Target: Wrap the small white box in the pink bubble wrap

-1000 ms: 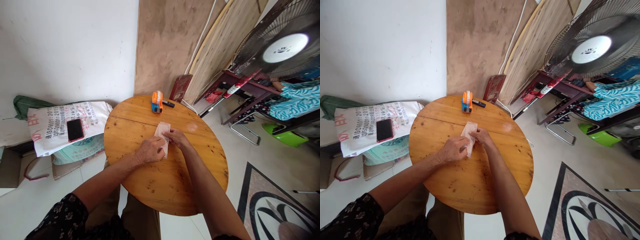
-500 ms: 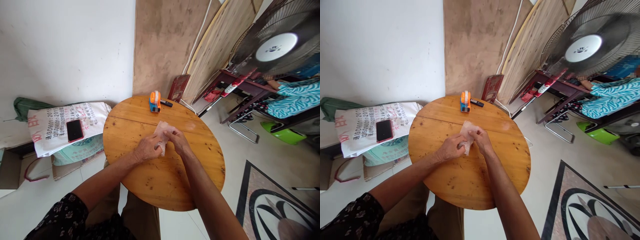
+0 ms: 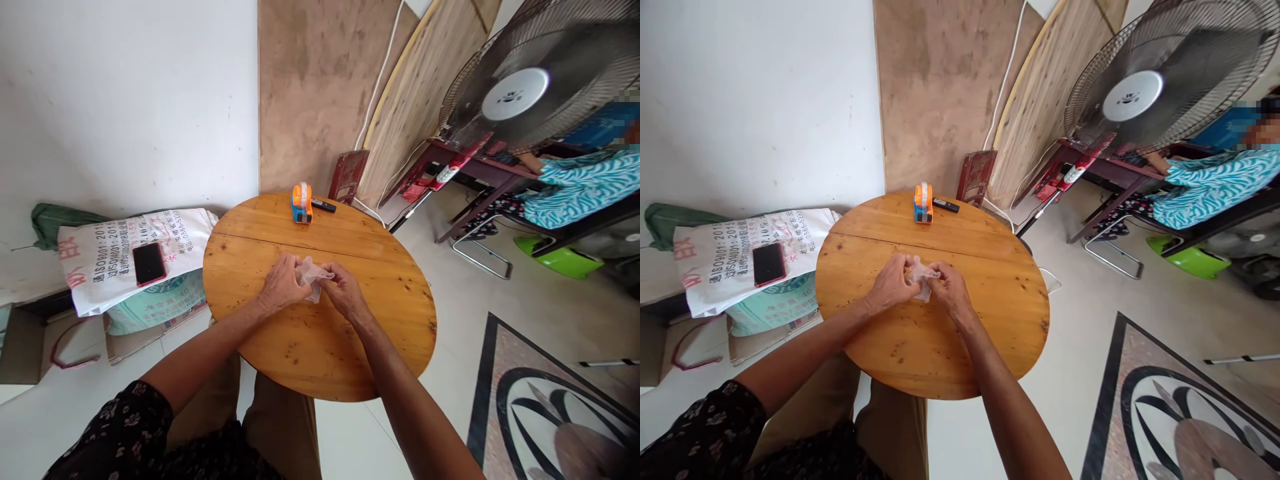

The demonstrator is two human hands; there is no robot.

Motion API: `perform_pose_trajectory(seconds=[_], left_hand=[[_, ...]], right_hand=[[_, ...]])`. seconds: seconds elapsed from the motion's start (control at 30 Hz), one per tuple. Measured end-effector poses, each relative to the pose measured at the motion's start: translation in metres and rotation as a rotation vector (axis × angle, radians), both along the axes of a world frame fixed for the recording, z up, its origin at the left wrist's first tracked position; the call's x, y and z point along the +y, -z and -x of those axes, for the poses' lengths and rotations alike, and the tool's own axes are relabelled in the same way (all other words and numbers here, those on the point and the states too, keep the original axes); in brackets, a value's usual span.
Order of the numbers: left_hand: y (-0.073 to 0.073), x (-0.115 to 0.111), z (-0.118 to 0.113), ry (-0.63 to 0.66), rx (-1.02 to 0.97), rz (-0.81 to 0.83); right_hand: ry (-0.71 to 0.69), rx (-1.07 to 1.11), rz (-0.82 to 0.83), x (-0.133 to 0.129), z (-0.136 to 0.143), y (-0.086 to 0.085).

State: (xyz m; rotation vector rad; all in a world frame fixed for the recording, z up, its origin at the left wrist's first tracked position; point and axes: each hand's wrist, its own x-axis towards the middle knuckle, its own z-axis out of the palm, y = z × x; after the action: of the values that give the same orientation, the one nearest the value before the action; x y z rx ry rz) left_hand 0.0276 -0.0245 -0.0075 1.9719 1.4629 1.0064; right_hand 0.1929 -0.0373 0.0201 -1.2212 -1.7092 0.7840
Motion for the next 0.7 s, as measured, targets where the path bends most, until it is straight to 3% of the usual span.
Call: perform_pose_trajectory(seconds=[0.17, 0.33, 0.57, 0.7], left_hand=[[0.007, 0.006, 0.006, 0.209, -0.160, -0.064], [0.010, 0.010, 0.011, 0.381, -0.179, -0.126], [0.018, 0.002, 0.041, 0.527, 0.033, -0.227], [0.022, 0.001, 0.041, 0.504, 0.127, -0.302]], right_hand=[[0.025, -0.176, -0.215, -0.020, -0.002, 0.016], [0.039, -0.413, -0.475, -0.037, -0.007, 0.031], [-0.003, -0.641, -0.512, -0.045, -0.009, 0.041], [0.013, -0.605, -0.505, -0.036, -0.009, 0.046]])
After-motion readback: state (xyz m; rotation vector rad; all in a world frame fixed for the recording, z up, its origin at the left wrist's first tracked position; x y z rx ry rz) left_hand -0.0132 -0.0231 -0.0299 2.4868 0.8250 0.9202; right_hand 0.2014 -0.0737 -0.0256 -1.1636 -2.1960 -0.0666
